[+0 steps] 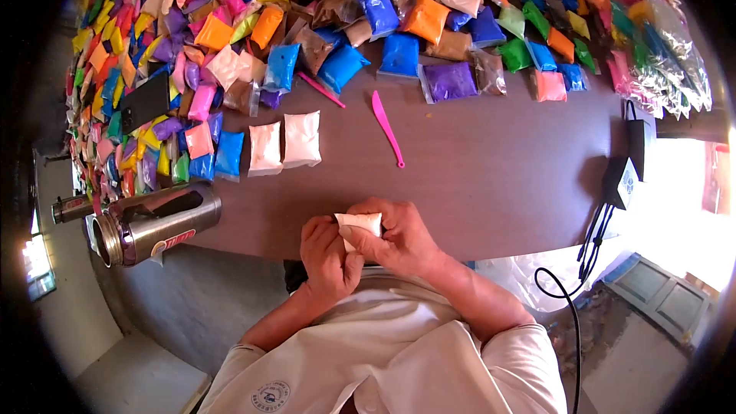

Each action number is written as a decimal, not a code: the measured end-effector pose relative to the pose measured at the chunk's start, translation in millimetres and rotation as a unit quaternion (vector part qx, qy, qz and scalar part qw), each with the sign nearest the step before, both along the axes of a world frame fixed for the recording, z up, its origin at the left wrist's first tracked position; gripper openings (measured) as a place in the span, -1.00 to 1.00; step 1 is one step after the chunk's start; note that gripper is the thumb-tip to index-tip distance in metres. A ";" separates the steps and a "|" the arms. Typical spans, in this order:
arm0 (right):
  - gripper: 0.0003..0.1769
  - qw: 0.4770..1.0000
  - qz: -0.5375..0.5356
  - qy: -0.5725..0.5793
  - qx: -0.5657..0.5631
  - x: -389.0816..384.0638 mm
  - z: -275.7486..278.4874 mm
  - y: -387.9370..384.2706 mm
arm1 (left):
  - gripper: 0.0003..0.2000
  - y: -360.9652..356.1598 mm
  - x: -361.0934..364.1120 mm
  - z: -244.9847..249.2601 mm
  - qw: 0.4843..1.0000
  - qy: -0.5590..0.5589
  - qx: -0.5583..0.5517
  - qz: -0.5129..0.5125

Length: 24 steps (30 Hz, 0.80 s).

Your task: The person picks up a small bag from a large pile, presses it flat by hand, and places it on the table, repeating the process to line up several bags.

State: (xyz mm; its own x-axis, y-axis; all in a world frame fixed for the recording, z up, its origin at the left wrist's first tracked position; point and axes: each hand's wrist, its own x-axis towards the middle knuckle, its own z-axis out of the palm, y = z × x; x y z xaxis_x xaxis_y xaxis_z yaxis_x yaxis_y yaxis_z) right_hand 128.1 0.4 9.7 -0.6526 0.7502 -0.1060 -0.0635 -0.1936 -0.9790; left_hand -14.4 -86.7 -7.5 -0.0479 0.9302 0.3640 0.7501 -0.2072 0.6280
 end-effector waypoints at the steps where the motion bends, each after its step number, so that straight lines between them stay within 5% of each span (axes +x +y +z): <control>1: -0.76 1.000 -0.001 -0.012 0.010 -0.6 0.0 0.3 | -0.67 -0.5 0.4 -1.3 1.000 0.004 0.008 0.005; 10: -0.66 0.986 0.041 -0.099 0.127 15.1 7.5 -2.0 | -0.68 -1.4 6.0 -3.2 0.998 0.041 0.045 0.026; 21: -0.66 0.983 0.016 -0.037 0.179 26.8 -12.9 -13.9 | -0.58 -5.4 2.3 4.3 0.999 0.003 0.035 -0.021; 24: -0.66 0.991 0.012 -0.011 0.136 25.9 -15.6 -14.0 | -0.73 -0.8 5.9 3.3 0.997 0.014 0.075 -0.020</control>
